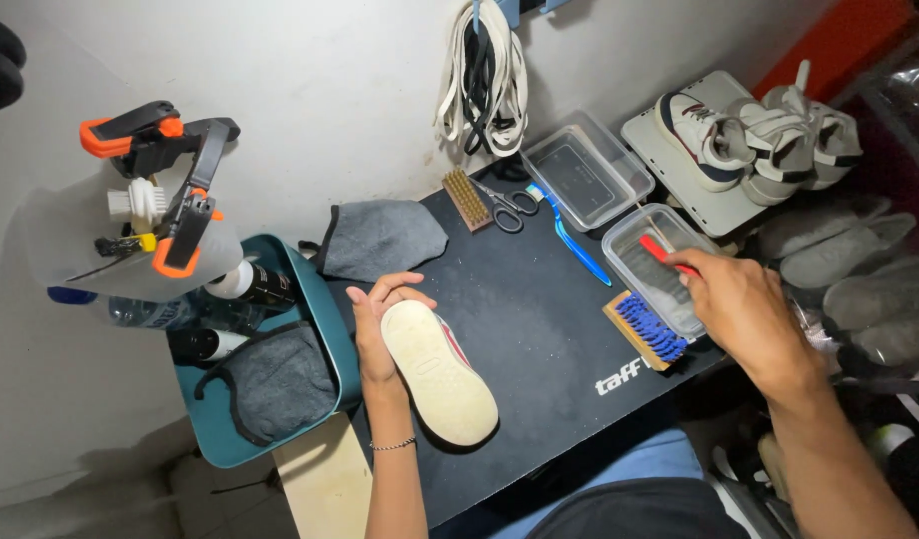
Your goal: The person holds a white shoe sole and uses a red brush to scrub its surface. They repeatedly dip the brush into a container of water and continue scrubbing the sole on a black mat.
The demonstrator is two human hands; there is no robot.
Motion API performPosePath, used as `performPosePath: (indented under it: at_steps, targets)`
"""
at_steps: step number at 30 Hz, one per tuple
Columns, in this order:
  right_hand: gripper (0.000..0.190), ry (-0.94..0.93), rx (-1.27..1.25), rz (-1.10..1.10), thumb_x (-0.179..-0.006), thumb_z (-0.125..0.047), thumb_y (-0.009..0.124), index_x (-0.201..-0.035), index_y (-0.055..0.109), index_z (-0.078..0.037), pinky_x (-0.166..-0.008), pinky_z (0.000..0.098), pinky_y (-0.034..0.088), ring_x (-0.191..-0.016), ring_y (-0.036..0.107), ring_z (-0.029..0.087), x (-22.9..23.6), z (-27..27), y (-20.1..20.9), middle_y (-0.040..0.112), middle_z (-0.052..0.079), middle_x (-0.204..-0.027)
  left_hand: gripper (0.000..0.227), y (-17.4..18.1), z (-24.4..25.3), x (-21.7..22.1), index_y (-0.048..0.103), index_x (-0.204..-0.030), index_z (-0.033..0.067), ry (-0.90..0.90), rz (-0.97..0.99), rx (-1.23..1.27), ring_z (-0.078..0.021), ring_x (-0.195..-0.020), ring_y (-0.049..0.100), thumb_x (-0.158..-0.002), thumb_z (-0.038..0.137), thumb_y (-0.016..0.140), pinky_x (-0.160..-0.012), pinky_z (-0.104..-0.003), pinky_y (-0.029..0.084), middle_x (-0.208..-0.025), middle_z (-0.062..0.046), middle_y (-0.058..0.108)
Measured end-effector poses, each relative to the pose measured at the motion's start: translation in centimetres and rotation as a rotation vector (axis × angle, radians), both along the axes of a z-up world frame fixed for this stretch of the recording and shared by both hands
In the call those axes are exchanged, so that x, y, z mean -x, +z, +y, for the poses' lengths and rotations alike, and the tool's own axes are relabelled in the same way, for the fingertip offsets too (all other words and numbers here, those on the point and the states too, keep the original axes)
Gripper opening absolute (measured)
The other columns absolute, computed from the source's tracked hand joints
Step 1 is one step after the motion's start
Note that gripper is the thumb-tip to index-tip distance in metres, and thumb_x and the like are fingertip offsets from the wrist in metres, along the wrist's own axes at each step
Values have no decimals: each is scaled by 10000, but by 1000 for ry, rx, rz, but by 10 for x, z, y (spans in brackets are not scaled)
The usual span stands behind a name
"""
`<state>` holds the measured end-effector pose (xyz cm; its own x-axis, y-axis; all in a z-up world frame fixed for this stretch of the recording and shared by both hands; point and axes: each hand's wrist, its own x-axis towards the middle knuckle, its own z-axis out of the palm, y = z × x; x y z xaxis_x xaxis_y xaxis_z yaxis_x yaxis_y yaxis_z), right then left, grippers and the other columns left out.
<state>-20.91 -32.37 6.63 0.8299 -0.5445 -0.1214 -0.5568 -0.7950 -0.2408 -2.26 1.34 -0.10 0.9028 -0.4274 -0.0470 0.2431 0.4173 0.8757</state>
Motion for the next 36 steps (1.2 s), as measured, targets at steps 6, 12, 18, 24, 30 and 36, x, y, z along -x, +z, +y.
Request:
performPosePath:
  at_steps: [6,12,18,24,30,36]
  targets:
    - [416,12,-39,105,-973,-111,508,-1340,664,-226,-914,566,530,-1007,712,449,-9,-1,-2,767,210,-1071,832,1,-1,-1,684,-1101,-25,-4,-12,-9,-197,-534,633,-953,720,346,-491,-318,526,-767,-141,727]
    - [384,-14,22,62,-977,-172,570,-1345,659,-238,-866,604,517,-962,682,518,-7,-11,-21,764,237,-1000,837,-6,-5,0,717,-1075,12,57,-268,-161,-166,-653,657,-969,737,312,-579,-281,517,-844,-129,744]
    - [368,-25,23,-34,-975,-152,599,-1333,683,-171,-825,577,522,-916,686,518,-7,-3,-13,752,271,-937,816,10,-4,8,736,-1036,15,112,-503,-298,-248,-889,746,-948,758,411,-797,-326,563,-971,-146,758]
    - [324,26,111,-148,-1013,-187,653,-1322,748,-172,-776,555,512,-865,685,512,5,-6,-28,757,238,-969,425,24,-11,11,749,-1064,70,61,-602,-354,-228,-988,711,-978,441,559,-900,-351,540,-1059,-96,750]
    - [323,49,107,-121,-1068,-206,661,-1365,784,-172,-744,548,501,-831,668,536,10,-1,-27,737,284,-956,304,23,-10,9,760,-920,116,112,-512,-372,-177,-922,693,-993,349,579,-885,-333,526,-953,-31,742]
    - [352,-24,-227,-272,-1086,-36,660,-1430,735,-25,-796,347,459,-850,602,224,13,10,-21,735,143,-1097,410,16,-7,9,775,-936,104,160,-466,-390,-105,-816,575,-1012,394,495,-808,-278,416,-912,-4,718]
